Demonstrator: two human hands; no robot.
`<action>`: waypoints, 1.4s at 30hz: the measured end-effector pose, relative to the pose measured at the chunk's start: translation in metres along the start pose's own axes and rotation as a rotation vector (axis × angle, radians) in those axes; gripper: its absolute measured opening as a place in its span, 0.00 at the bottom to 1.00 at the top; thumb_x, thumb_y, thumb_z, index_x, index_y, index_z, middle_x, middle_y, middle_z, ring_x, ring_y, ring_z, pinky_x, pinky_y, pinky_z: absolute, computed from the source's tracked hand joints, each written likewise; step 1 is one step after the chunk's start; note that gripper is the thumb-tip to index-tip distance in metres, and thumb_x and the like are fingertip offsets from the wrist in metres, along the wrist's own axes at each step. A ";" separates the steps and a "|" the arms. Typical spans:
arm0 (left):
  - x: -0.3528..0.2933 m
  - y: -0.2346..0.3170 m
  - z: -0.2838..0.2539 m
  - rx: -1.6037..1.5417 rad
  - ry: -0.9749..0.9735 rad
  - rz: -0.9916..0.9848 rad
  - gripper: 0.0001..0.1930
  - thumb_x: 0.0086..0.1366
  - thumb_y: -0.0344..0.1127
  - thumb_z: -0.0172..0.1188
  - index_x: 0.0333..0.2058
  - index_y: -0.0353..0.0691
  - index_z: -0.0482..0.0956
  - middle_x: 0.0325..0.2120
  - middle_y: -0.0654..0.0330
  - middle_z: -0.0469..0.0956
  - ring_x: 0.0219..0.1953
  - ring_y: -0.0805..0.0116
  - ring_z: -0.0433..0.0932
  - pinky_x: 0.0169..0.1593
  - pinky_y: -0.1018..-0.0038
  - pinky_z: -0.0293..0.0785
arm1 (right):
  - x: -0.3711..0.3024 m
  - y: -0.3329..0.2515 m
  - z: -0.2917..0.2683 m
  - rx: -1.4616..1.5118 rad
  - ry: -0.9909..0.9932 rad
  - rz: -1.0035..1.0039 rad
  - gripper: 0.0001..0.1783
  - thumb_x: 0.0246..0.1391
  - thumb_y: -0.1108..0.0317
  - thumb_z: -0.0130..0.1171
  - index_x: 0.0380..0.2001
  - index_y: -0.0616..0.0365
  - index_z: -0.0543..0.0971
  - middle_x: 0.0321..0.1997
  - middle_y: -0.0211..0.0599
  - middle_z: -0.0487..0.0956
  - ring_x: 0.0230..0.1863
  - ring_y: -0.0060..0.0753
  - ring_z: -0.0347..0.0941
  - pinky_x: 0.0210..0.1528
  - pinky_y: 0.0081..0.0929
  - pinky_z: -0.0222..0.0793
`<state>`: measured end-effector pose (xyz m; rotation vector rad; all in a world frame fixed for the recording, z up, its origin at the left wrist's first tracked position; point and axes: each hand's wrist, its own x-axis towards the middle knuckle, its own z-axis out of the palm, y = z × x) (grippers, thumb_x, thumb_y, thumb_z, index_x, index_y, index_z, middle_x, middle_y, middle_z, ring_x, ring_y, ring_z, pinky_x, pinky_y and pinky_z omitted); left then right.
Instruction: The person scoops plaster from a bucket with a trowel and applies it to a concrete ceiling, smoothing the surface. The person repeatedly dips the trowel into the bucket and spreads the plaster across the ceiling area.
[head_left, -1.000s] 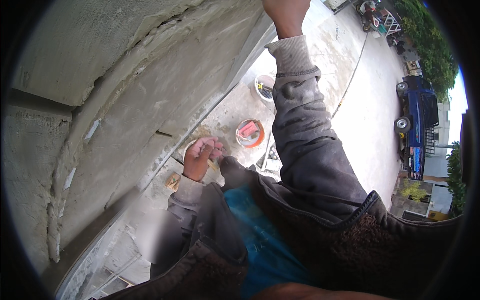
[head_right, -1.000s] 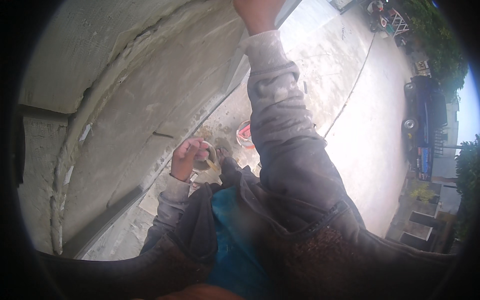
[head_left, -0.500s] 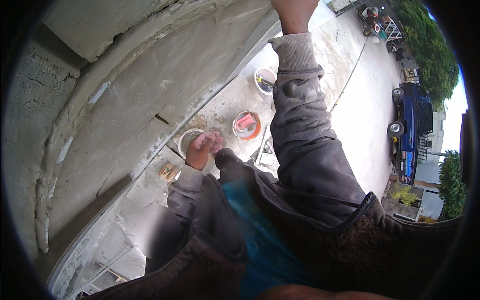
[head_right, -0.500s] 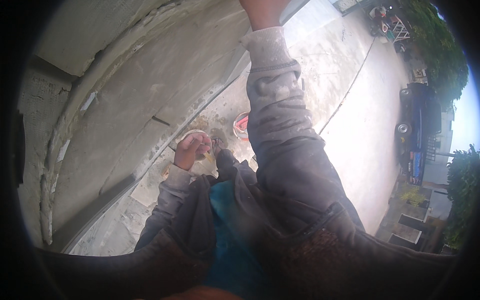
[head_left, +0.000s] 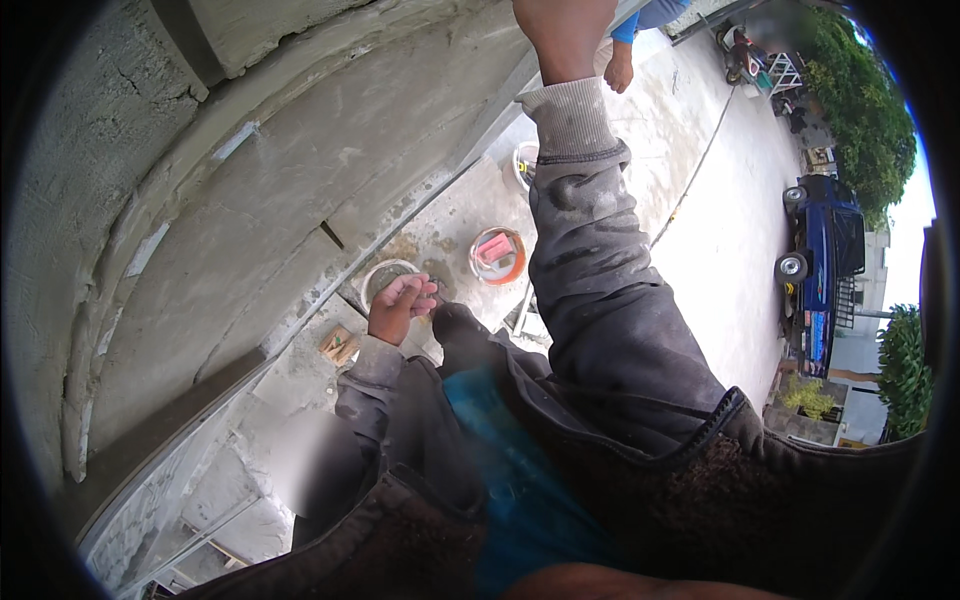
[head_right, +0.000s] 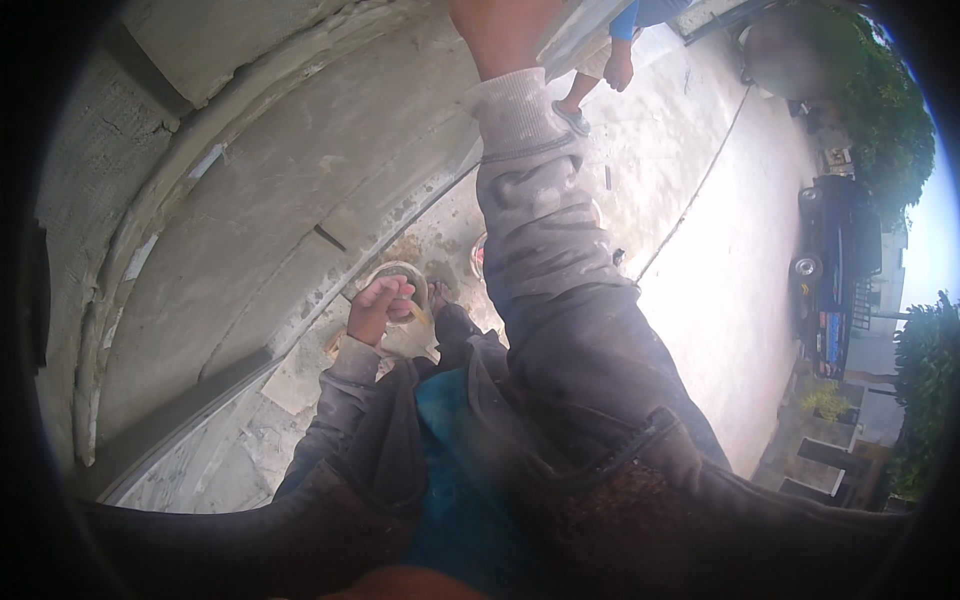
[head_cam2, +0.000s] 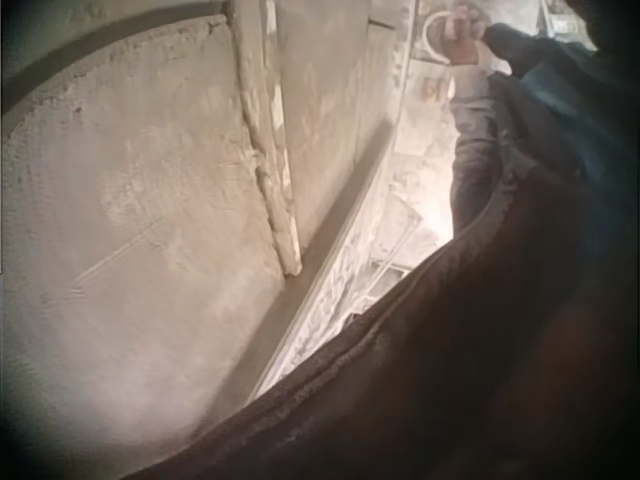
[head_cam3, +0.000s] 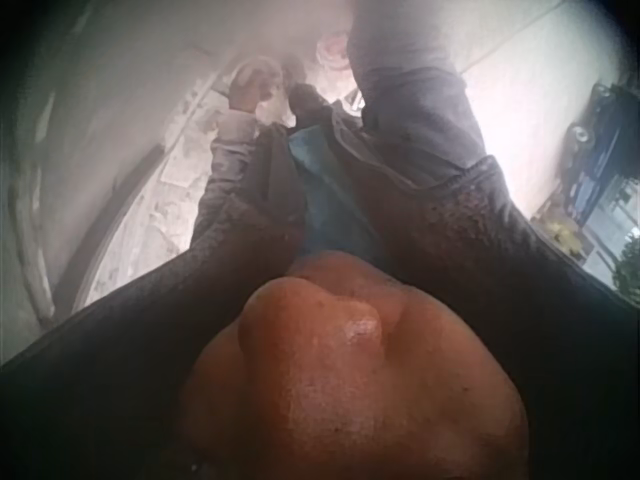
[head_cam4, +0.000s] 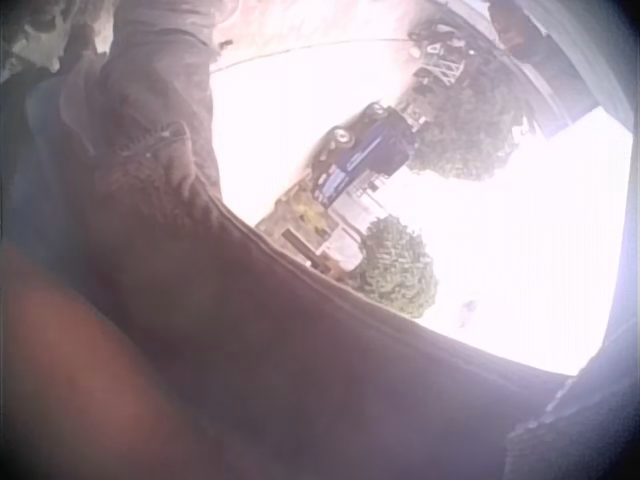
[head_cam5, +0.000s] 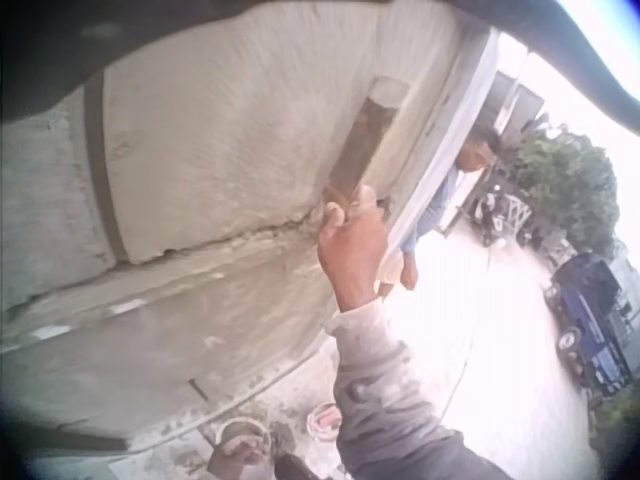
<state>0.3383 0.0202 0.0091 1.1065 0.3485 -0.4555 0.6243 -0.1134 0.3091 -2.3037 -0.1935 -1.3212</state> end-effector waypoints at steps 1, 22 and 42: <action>-0.002 0.001 0.000 0.006 0.003 0.001 0.19 0.76 0.45 0.52 0.54 0.36 0.77 0.45 0.58 0.83 0.37 0.74 0.83 0.43 0.78 0.77 | -0.003 0.000 0.002 0.009 0.019 -0.036 0.20 0.56 0.67 0.62 0.48 0.67 0.74 0.38 0.63 0.81 0.40 0.69 0.78 0.43 0.53 0.74; -0.035 -0.011 -0.009 -0.074 0.027 0.053 0.21 0.76 0.46 0.52 0.56 0.36 0.76 0.46 0.56 0.83 0.37 0.73 0.83 0.44 0.77 0.77 | -0.036 -0.074 -0.021 0.224 -0.014 -0.048 0.12 0.55 0.69 0.61 0.42 0.59 0.76 0.31 0.55 0.81 0.36 0.65 0.78 0.40 0.54 0.72; -0.063 -0.017 -0.021 -0.152 0.094 0.104 0.22 0.75 0.46 0.54 0.55 0.33 0.75 0.45 0.54 0.82 0.39 0.69 0.83 0.46 0.74 0.80 | -0.070 -0.128 -0.031 0.223 -0.034 -0.051 0.13 0.55 0.69 0.60 0.42 0.63 0.73 0.31 0.59 0.79 0.36 0.67 0.77 0.38 0.55 0.72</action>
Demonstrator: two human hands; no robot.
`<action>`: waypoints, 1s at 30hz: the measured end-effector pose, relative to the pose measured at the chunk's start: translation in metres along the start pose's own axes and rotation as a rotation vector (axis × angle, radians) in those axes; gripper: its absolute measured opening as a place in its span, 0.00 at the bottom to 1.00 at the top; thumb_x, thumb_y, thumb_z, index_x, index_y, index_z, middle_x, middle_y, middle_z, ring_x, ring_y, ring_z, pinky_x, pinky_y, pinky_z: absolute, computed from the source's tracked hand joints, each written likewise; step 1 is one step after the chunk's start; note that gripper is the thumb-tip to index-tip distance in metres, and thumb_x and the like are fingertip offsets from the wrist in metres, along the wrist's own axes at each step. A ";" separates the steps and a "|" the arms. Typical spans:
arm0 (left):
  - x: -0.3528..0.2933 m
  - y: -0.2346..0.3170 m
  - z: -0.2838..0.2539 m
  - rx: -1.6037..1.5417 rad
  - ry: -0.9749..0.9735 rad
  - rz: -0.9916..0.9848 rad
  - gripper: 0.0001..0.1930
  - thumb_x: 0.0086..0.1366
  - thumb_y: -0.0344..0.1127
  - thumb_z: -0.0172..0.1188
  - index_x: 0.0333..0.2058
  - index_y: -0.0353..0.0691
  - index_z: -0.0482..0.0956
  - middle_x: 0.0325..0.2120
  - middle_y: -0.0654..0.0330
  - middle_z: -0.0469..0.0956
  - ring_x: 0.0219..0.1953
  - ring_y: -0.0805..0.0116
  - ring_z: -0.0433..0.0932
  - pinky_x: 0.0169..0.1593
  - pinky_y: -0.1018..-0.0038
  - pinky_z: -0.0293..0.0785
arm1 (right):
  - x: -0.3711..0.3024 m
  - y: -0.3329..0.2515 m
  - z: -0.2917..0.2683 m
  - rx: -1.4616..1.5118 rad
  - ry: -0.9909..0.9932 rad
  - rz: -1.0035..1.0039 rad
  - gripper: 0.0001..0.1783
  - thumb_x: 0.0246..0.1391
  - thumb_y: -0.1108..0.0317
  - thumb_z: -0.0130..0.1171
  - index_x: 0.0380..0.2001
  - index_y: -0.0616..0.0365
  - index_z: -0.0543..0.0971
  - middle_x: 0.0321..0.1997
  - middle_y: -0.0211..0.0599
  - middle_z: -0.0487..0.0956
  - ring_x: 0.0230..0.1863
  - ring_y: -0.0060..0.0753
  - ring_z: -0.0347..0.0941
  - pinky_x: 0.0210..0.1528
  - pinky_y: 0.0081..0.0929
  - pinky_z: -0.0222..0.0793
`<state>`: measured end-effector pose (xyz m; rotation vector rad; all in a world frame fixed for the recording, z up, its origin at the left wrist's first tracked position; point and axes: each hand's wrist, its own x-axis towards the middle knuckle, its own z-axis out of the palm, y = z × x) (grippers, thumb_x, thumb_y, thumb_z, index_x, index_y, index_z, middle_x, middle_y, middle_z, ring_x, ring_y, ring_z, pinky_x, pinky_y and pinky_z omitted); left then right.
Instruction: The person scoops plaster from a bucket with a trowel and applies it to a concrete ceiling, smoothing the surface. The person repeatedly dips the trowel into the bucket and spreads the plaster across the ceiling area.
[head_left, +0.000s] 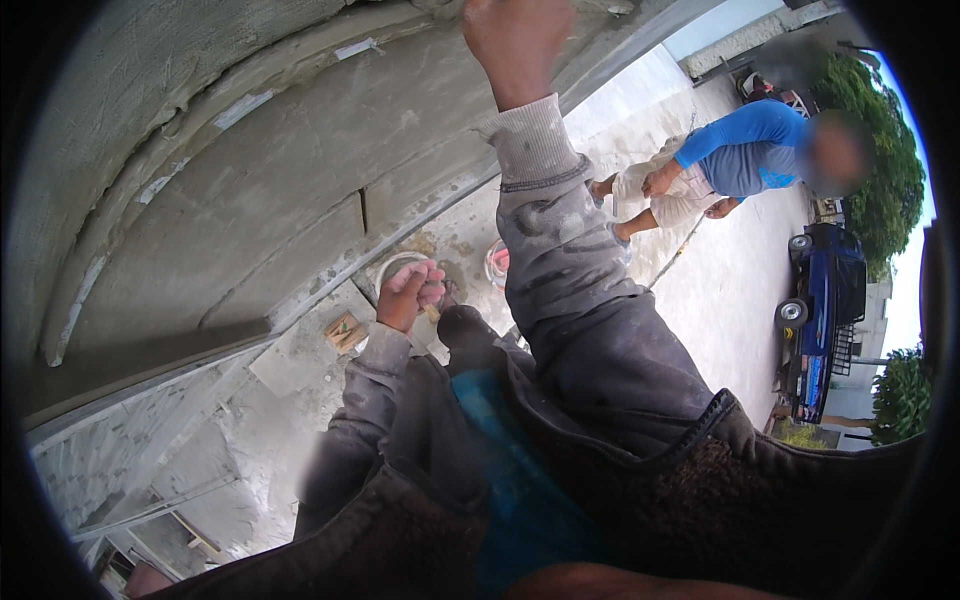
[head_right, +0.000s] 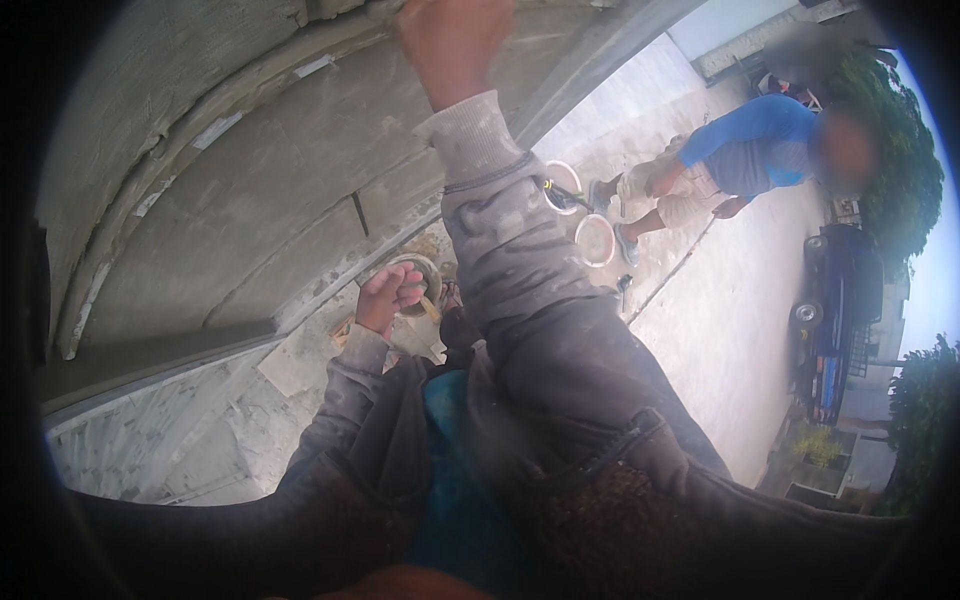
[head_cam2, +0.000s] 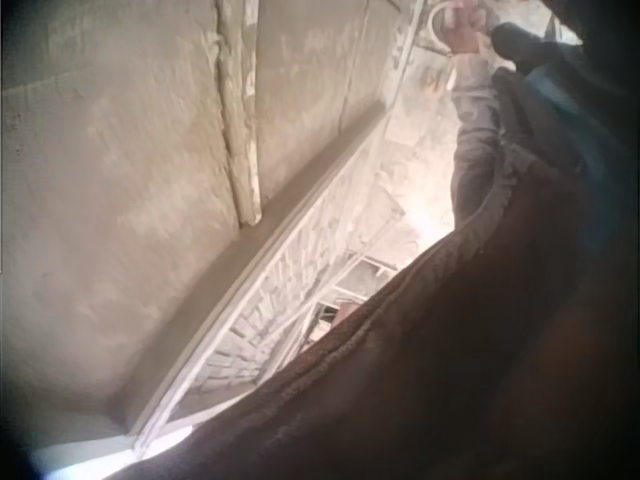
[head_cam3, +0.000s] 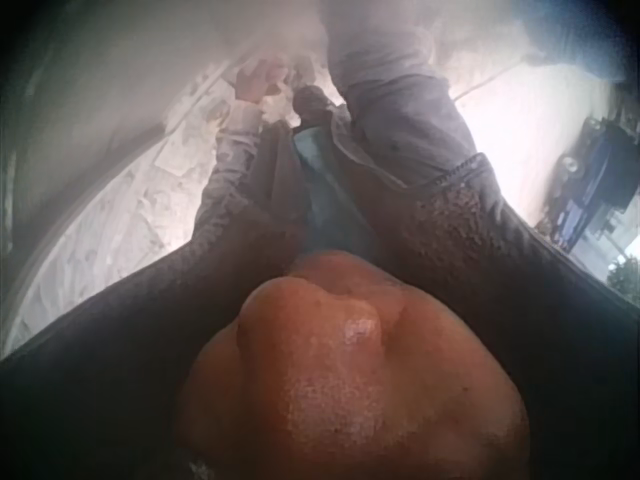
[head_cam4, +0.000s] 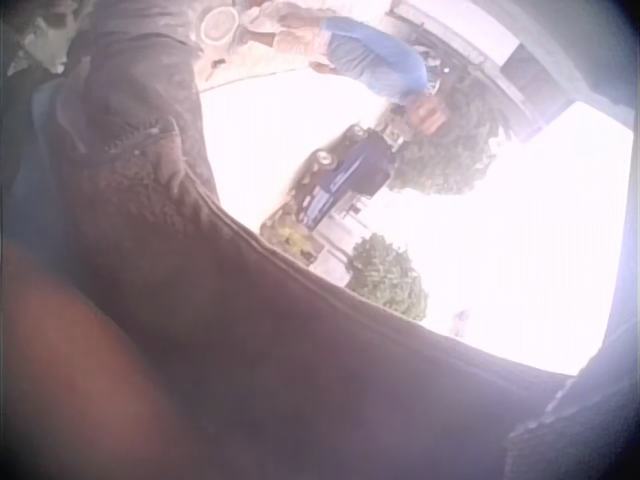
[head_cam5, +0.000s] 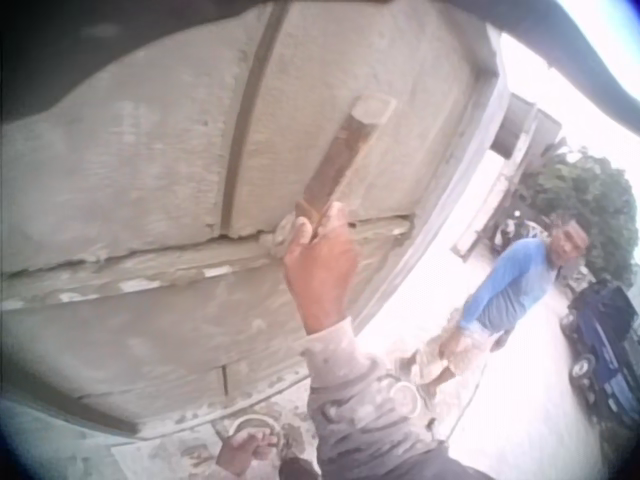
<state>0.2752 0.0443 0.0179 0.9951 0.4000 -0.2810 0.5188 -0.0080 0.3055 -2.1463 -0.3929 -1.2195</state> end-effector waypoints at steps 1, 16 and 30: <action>-0.001 0.000 -0.001 0.005 0.005 0.007 0.22 0.74 0.46 0.54 0.55 0.33 0.75 0.45 0.53 0.82 0.40 0.67 0.83 0.47 0.72 0.80 | -0.001 -0.003 0.000 0.059 -0.010 -0.006 0.13 0.55 0.69 0.61 0.41 0.63 0.73 0.30 0.59 0.79 0.36 0.67 0.77 0.38 0.54 0.72; -0.018 -0.084 -0.063 -0.123 0.181 -0.116 0.20 0.74 0.44 0.54 0.56 0.38 0.75 0.46 0.55 0.82 0.39 0.68 0.83 0.44 0.71 0.81 | -0.055 0.028 -0.094 0.989 -0.369 0.656 0.09 0.61 0.67 0.64 0.35 0.57 0.74 0.32 0.28 0.77 0.31 0.20 0.76 0.28 0.20 0.74; -0.141 -0.398 -0.103 -0.165 0.794 -0.295 0.15 0.74 0.41 0.56 0.51 0.35 0.77 0.38 0.55 0.84 0.32 0.71 0.83 0.38 0.76 0.80 | -0.455 0.141 -0.008 0.838 -0.435 0.784 0.18 0.60 0.77 0.62 0.50 0.66 0.69 0.40 0.42 0.81 0.37 0.28 0.80 0.35 0.28 0.84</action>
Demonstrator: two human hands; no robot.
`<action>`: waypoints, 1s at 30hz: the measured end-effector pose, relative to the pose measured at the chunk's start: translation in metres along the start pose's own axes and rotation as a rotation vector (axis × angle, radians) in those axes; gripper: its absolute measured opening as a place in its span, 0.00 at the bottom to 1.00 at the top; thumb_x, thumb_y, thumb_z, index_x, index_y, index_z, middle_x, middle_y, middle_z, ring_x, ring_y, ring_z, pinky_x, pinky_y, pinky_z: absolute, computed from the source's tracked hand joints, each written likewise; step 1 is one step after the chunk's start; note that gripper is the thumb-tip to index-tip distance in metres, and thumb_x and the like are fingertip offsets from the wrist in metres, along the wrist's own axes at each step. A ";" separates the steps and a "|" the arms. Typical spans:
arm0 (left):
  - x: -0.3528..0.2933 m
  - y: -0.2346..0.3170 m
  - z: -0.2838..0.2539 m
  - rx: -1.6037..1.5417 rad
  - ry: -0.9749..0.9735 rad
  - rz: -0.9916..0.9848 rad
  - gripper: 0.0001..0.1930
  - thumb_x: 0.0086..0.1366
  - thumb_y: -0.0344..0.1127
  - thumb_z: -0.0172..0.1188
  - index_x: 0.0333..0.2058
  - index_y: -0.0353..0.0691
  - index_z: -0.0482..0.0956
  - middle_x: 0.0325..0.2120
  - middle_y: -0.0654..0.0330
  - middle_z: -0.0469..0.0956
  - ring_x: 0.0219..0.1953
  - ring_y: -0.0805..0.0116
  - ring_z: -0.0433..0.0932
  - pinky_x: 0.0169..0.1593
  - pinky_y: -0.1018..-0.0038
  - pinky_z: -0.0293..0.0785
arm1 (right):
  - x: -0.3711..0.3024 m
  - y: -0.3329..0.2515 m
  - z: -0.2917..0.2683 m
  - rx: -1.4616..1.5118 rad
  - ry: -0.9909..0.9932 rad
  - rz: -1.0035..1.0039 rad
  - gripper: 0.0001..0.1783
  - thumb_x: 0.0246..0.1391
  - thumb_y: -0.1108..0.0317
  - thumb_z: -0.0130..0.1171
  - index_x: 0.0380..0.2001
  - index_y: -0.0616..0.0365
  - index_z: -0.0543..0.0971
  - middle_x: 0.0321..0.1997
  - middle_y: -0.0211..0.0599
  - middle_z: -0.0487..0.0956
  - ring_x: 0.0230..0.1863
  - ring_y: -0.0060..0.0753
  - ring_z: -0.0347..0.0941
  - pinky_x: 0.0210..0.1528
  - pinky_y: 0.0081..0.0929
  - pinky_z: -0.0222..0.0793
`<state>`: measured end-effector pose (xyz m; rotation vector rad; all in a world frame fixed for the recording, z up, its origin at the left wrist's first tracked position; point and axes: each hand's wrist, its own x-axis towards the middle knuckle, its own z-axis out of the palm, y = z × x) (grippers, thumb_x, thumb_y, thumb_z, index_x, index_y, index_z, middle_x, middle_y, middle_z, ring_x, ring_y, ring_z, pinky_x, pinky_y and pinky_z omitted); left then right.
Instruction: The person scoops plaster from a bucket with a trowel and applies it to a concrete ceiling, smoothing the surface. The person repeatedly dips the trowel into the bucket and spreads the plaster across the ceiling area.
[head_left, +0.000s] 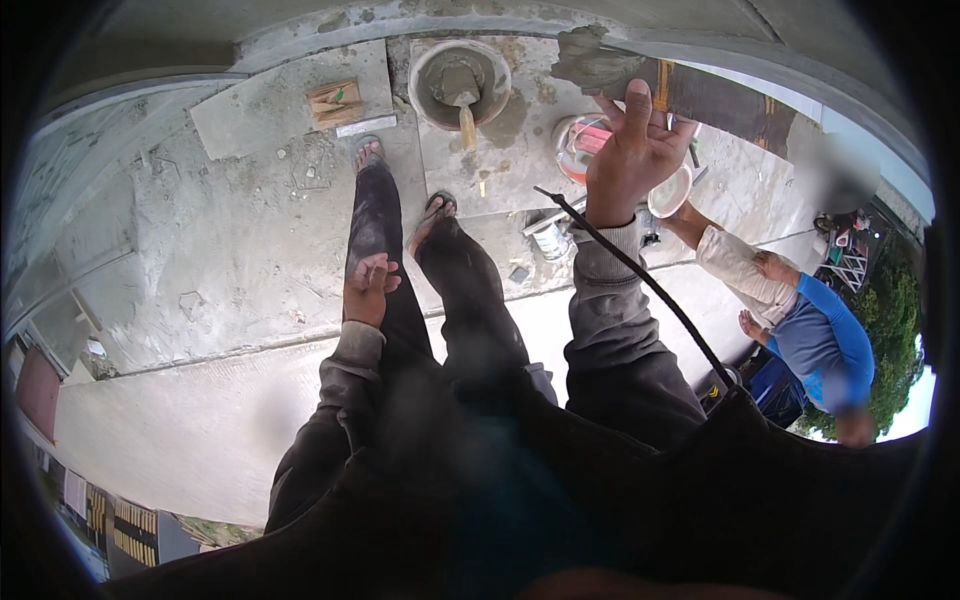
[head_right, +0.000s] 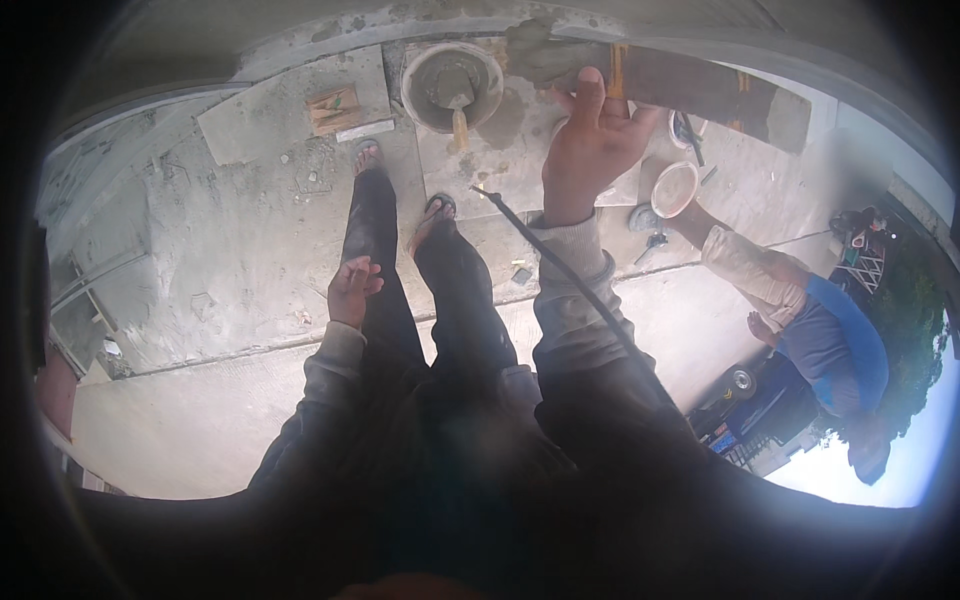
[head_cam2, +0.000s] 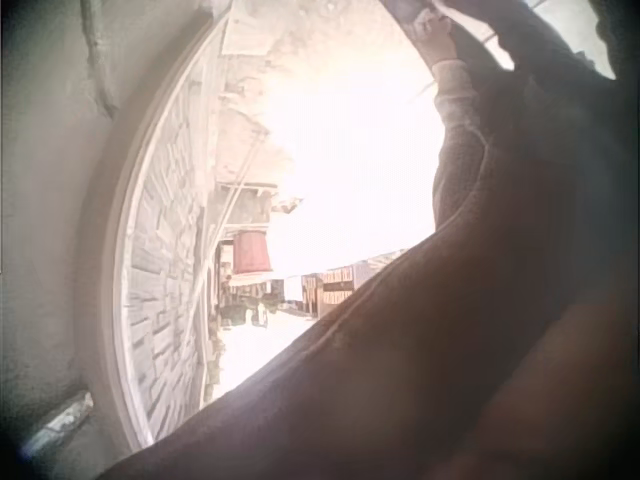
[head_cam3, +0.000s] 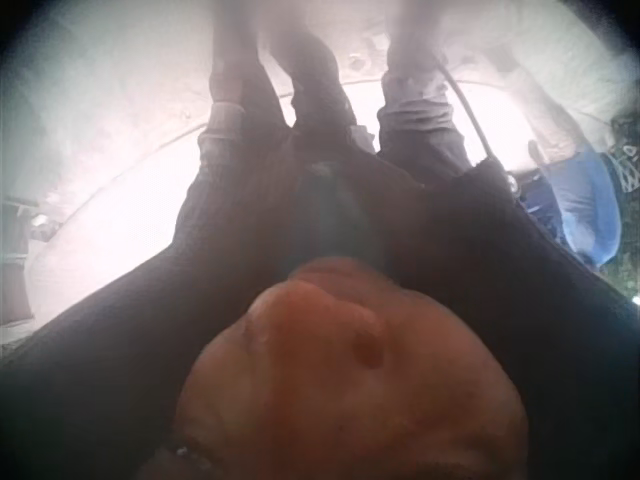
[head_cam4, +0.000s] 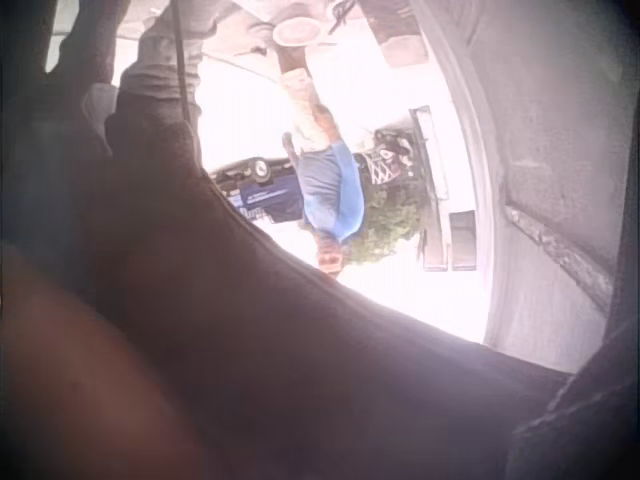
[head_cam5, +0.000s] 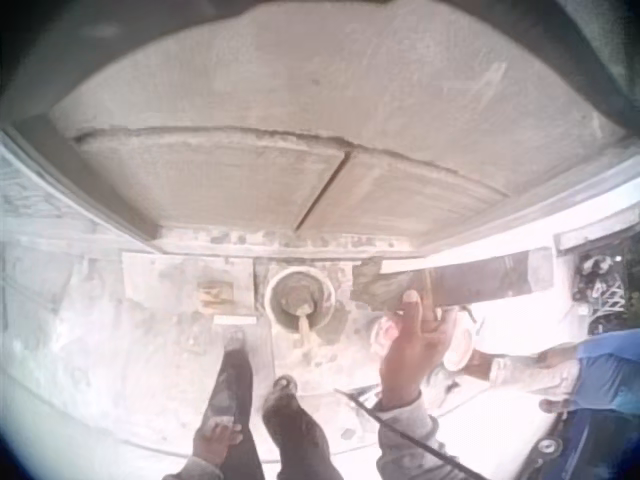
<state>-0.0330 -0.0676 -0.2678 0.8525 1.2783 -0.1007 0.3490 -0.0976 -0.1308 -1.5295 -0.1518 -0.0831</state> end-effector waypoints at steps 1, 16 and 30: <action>-0.001 -0.011 0.000 0.015 0.023 -0.009 0.15 0.74 0.40 0.57 0.51 0.34 0.77 0.37 0.55 0.84 0.33 0.71 0.83 0.39 0.76 0.80 | -0.008 0.047 0.002 -0.003 0.039 -0.002 0.17 0.59 0.76 0.63 0.49 0.64 0.70 0.36 0.38 0.82 0.34 0.27 0.80 0.34 0.26 0.83; 0.183 0.076 0.095 0.981 0.081 1.333 0.23 0.63 0.33 0.68 0.55 0.41 0.74 0.55 0.54 0.75 0.59 0.58 0.72 0.60 0.62 0.70 | -0.065 0.472 -0.050 -0.942 -0.538 -0.212 0.13 0.57 0.69 0.59 0.46 0.58 0.80 0.42 0.52 0.82 0.48 0.60 0.76 0.48 0.52 0.70; 0.349 0.099 0.094 1.562 -0.191 0.482 0.19 0.73 0.41 0.52 0.57 0.39 0.71 0.42 0.49 0.84 0.41 0.53 0.85 0.42 0.59 0.80 | -0.126 0.425 -0.063 -1.429 -0.244 0.272 0.35 0.49 0.52 0.72 0.57 0.55 0.73 0.61 0.56 0.69 0.60 0.55 0.70 0.51 0.51 0.73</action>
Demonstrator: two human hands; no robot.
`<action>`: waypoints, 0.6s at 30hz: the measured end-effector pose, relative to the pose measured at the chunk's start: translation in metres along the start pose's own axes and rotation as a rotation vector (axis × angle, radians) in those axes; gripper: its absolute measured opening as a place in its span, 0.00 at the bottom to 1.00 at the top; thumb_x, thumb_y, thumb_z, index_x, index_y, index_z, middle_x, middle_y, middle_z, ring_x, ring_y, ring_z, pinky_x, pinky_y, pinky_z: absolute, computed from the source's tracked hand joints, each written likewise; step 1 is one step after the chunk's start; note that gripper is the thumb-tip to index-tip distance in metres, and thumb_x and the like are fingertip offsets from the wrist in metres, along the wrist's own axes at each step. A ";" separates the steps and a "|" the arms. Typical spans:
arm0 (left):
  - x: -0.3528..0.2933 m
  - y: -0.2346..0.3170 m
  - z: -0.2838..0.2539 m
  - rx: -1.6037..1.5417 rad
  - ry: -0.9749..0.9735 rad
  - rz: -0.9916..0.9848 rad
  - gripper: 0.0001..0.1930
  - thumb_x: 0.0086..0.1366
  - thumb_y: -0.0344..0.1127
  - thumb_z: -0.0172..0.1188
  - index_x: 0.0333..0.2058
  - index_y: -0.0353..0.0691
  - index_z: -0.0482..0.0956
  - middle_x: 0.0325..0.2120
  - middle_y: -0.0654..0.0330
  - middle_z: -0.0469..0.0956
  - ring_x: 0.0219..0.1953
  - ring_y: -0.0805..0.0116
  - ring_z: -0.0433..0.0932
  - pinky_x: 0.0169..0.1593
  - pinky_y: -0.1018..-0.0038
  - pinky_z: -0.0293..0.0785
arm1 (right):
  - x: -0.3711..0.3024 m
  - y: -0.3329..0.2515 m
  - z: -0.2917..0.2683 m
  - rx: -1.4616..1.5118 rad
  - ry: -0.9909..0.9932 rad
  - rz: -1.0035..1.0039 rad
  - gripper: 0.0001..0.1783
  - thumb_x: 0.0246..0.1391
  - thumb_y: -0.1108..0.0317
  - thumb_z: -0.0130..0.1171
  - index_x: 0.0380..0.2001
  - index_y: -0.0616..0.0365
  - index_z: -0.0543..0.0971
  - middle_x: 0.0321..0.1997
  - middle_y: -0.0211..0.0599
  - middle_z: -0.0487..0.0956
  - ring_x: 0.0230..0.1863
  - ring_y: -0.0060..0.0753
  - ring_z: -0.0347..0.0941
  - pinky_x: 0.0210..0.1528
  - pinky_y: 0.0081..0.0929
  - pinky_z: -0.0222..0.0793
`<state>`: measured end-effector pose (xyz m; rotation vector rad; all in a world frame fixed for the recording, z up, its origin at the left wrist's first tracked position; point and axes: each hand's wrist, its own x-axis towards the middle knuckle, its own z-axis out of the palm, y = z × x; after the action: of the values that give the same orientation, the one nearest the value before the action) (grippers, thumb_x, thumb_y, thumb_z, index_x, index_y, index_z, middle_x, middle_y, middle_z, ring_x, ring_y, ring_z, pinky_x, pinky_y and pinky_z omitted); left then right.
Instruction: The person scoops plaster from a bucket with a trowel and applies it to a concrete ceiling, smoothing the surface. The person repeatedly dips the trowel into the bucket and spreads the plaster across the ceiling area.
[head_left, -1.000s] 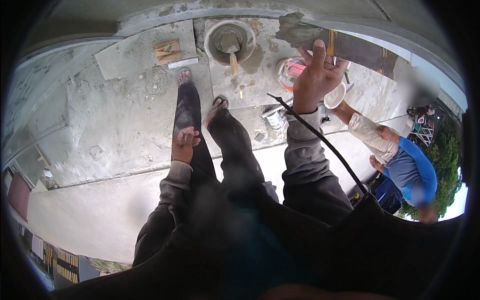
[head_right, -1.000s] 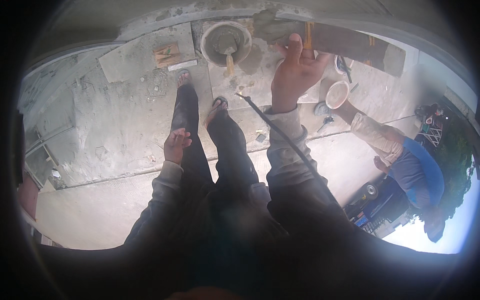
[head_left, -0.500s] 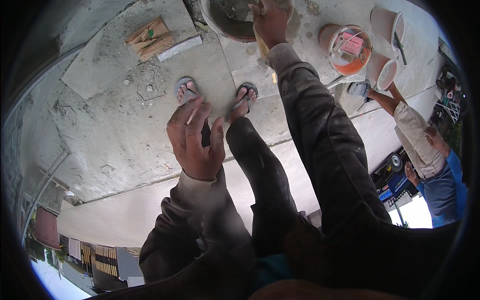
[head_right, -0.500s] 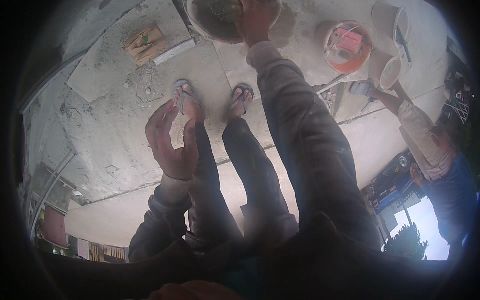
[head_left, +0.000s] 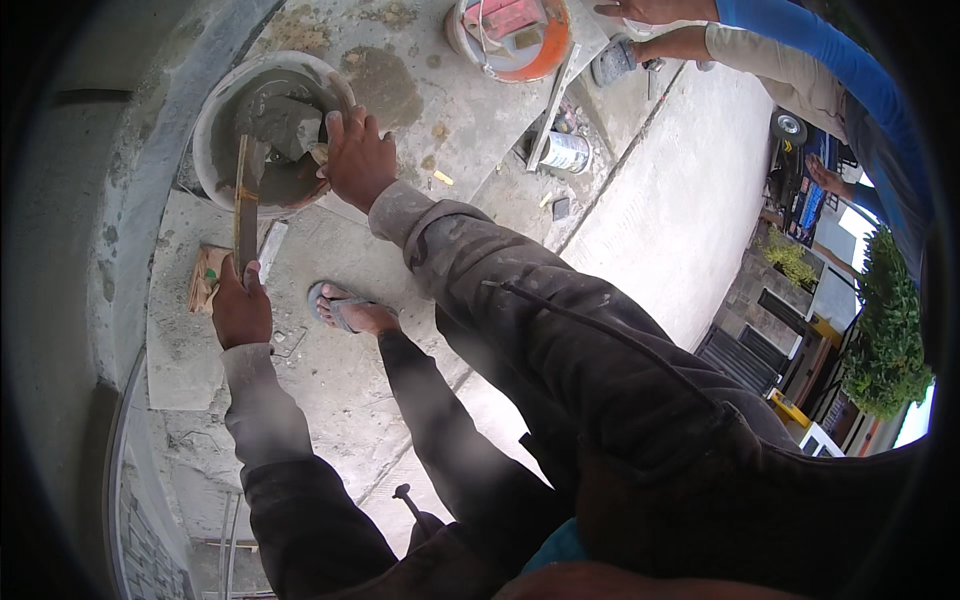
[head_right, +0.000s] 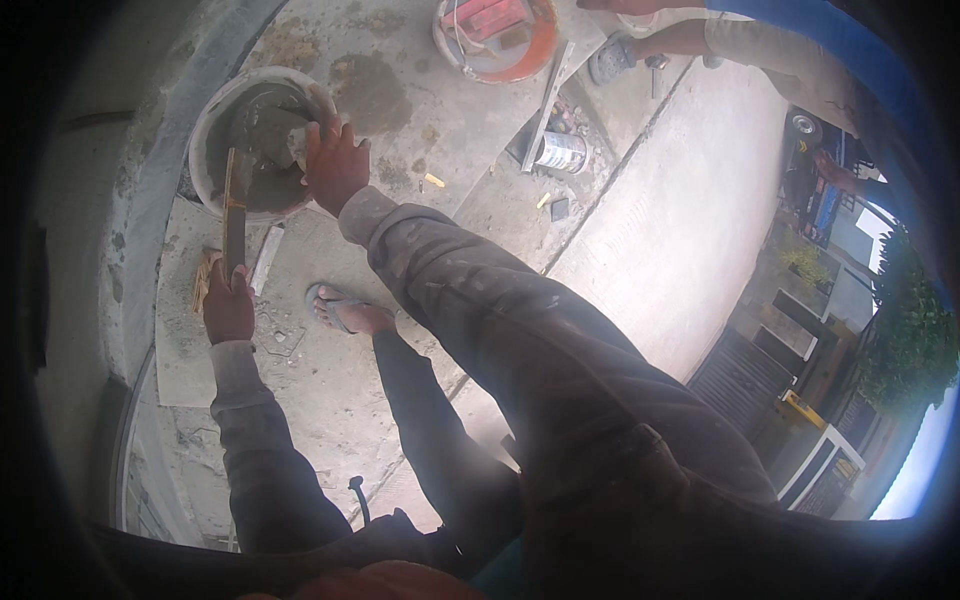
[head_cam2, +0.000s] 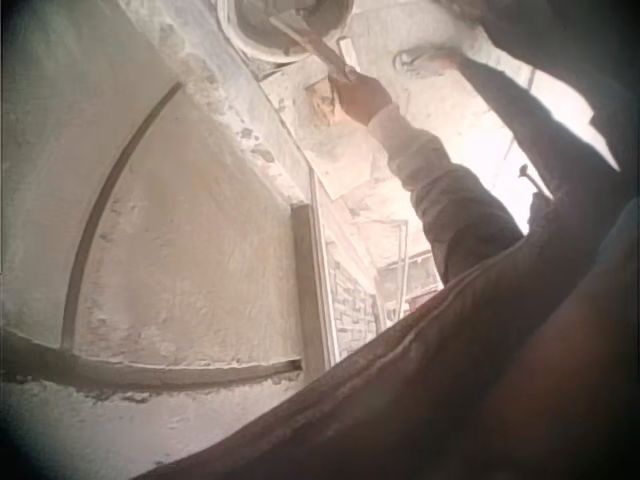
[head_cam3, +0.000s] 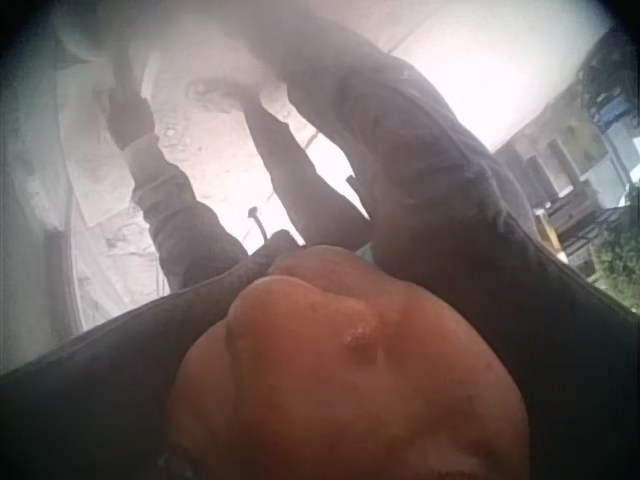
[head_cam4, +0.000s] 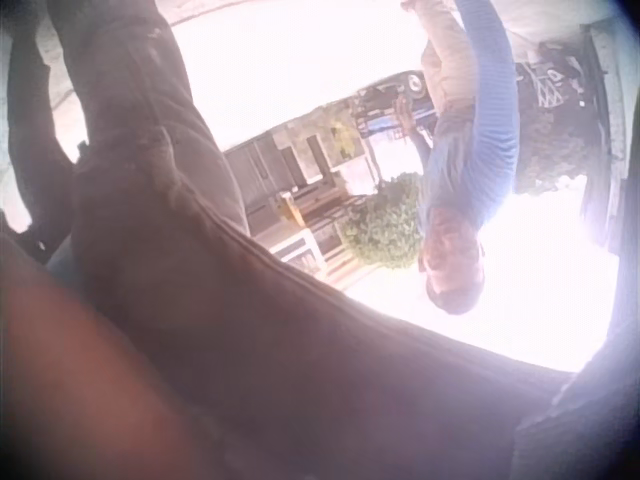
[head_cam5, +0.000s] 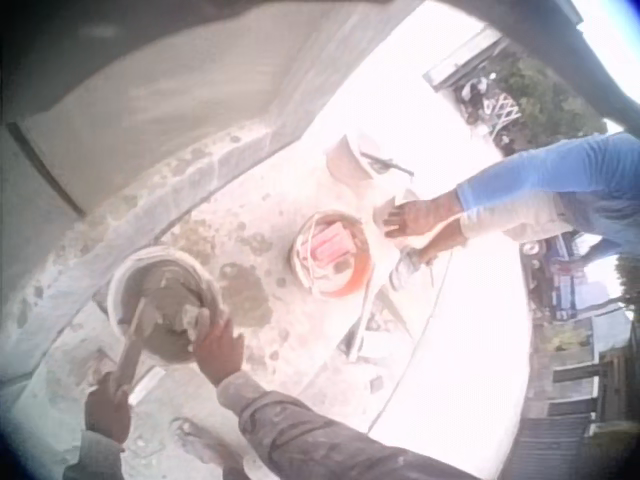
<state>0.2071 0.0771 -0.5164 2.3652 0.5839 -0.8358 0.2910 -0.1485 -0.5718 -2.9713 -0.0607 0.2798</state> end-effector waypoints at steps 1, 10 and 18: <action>-0.002 0.004 0.005 -0.194 -0.037 -0.035 0.19 0.73 0.41 0.52 0.57 0.38 0.71 0.41 0.51 0.84 0.40 0.57 0.86 0.40 0.62 0.80 | 0.002 0.000 0.004 0.056 -0.171 0.034 0.28 0.57 0.54 0.64 0.57 0.57 0.72 0.58 0.55 0.71 0.53 0.51 0.74 0.42 0.51 0.74; -0.005 0.045 0.002 -0.669 -0.135 -0.176 0.14 0.73 0.38 0.52 0.50 0.33 0.70 0.36 0.57 0.84 0.26 0.69 0.84 0.24 0.72 0.78 | -0.006 0.036 0.014 0.474 -0.327 0.067 0.30 0.66 0.55 0.51 0.59 0.69 0.65 0.44 0.66 0.80 0.34 0.56 0.83 0.35 0.44 0.79; 0.009 0.044 0.007 -0.678 -0.194 -0.258 0.17 0.73 0.38 0.51 0.53 0.32 0.69 0.37 0.52 0.84 0.28 0.64 0.85 0.25 0.69 0.80 | -0.045 0.022 -0.029 1.579 -0.624 0.551 0.24 0.66 0.48 0.55 0.50 0.58 0.75 0.28 0.32 0.77 0.19 0.23 0.73 0.22 0.25 0.71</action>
<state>0.2345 0.0419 -0.5111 1.5996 0.9303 -0.8020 0.2532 -0.1773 -0.5394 -1.2184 0.5982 0.8041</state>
